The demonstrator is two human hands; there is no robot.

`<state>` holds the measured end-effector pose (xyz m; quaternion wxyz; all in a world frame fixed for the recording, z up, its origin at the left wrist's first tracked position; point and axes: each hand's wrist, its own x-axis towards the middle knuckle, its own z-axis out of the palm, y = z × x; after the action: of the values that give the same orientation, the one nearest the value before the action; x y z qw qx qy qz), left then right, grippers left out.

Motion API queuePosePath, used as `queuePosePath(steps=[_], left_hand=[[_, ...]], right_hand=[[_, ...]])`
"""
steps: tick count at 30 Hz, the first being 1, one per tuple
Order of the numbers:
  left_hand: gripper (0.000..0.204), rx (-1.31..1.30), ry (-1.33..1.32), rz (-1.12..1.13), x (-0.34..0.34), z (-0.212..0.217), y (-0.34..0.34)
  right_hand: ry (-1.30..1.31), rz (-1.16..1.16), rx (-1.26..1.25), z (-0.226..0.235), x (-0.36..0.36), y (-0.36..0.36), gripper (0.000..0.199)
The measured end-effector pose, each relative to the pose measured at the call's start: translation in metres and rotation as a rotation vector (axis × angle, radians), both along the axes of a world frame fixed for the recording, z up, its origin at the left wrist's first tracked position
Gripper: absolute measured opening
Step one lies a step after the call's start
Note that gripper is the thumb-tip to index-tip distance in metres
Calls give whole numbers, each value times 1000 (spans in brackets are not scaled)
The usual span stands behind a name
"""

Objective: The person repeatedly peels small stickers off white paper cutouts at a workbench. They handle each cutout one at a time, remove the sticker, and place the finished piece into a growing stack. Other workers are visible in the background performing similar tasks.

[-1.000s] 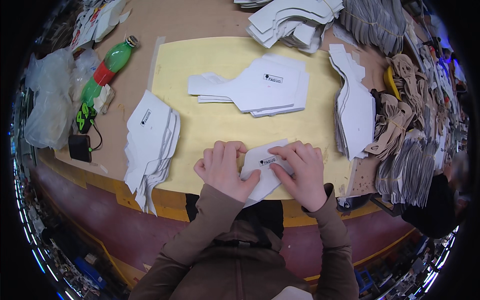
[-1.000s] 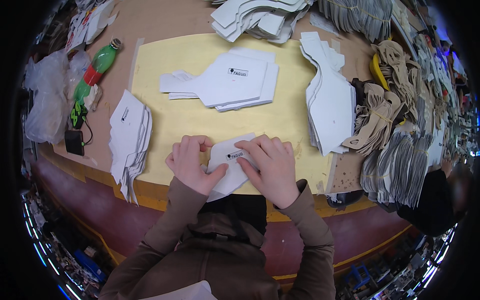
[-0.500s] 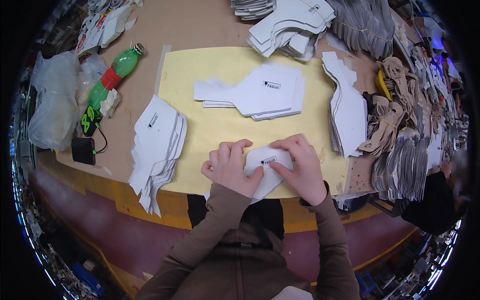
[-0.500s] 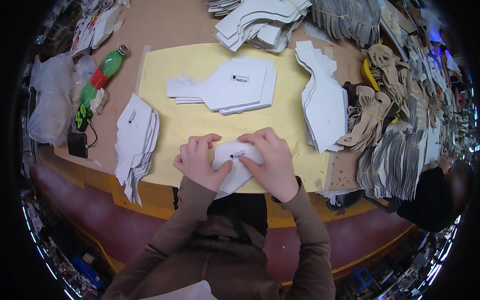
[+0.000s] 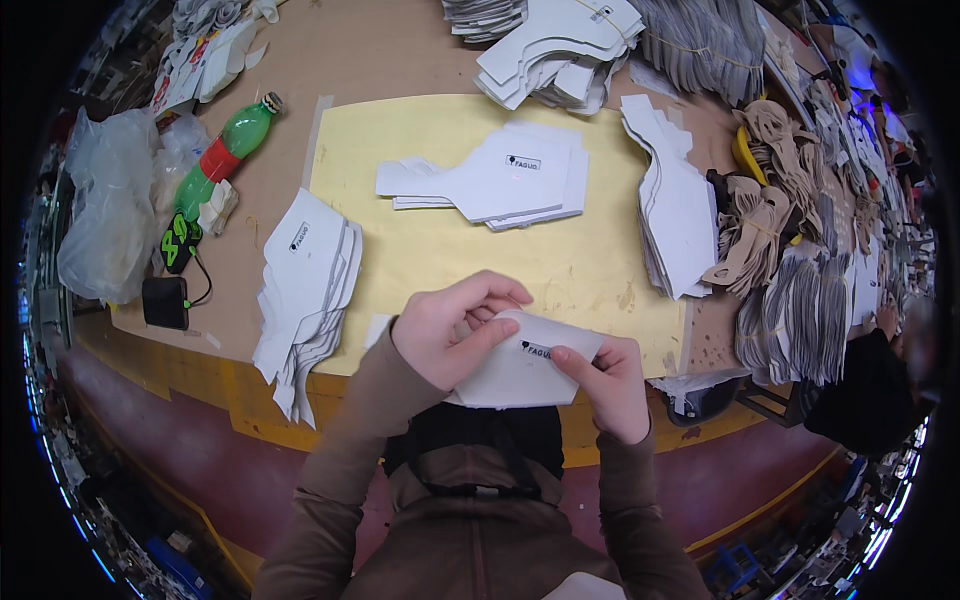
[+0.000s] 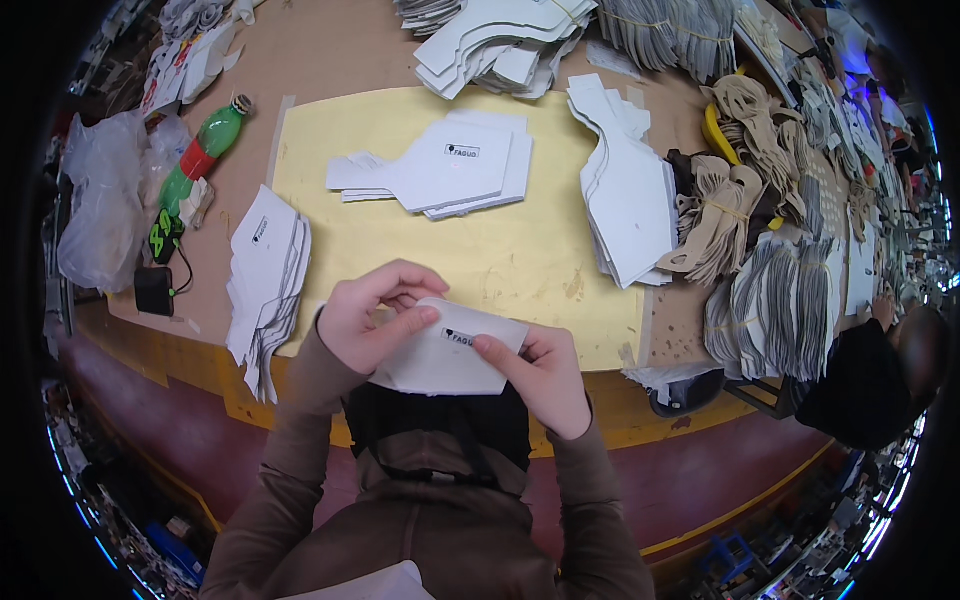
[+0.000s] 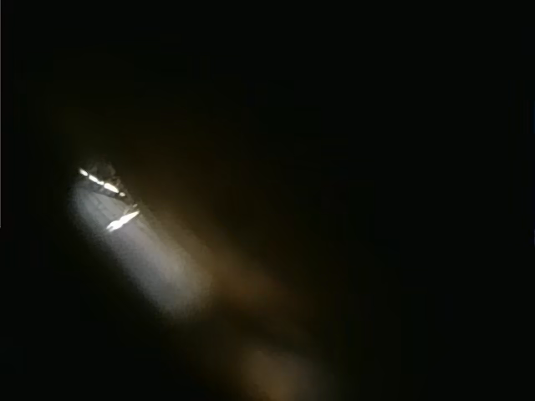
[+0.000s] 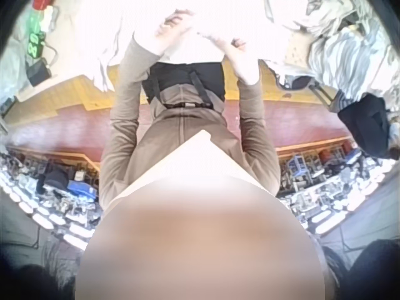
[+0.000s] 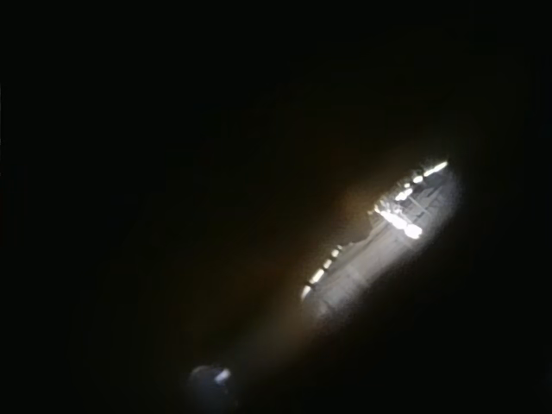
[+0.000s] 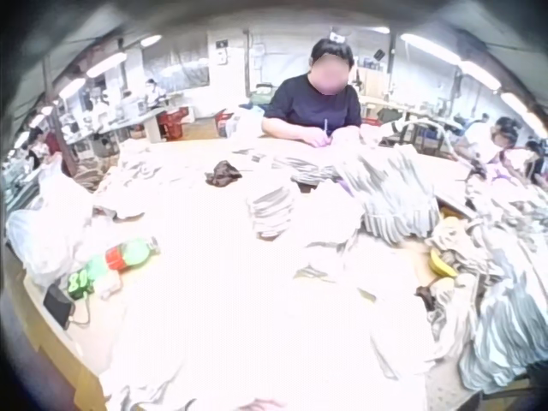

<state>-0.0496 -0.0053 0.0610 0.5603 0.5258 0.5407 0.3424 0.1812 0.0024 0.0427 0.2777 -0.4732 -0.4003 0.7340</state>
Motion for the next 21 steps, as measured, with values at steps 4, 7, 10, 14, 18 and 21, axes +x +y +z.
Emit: queuePosePath(steps=[4,7,10,14,18,21], left_hand=[[45,-166,72,-200,-9,23,17],[50,-197,-67,-282,-9,29,22],[54,-267,-149,-222,-8,33,19],[58,-339,-211,-180,-8,34,17],[59,-317,-168,-206,-9,30,18],[60,-298,-180,-199,-10,28,16]], right_hand=[[62,-127,53,2,-5,-14,21],[57,-144,47,2,-4,-15,23],[115,-188,10,3,-3,-14,24],[221,-176,-2,0,-1,-10,25],[230,-164,7,-2,0,-8,25],[205,-169,20,-2,0,-9,25]])
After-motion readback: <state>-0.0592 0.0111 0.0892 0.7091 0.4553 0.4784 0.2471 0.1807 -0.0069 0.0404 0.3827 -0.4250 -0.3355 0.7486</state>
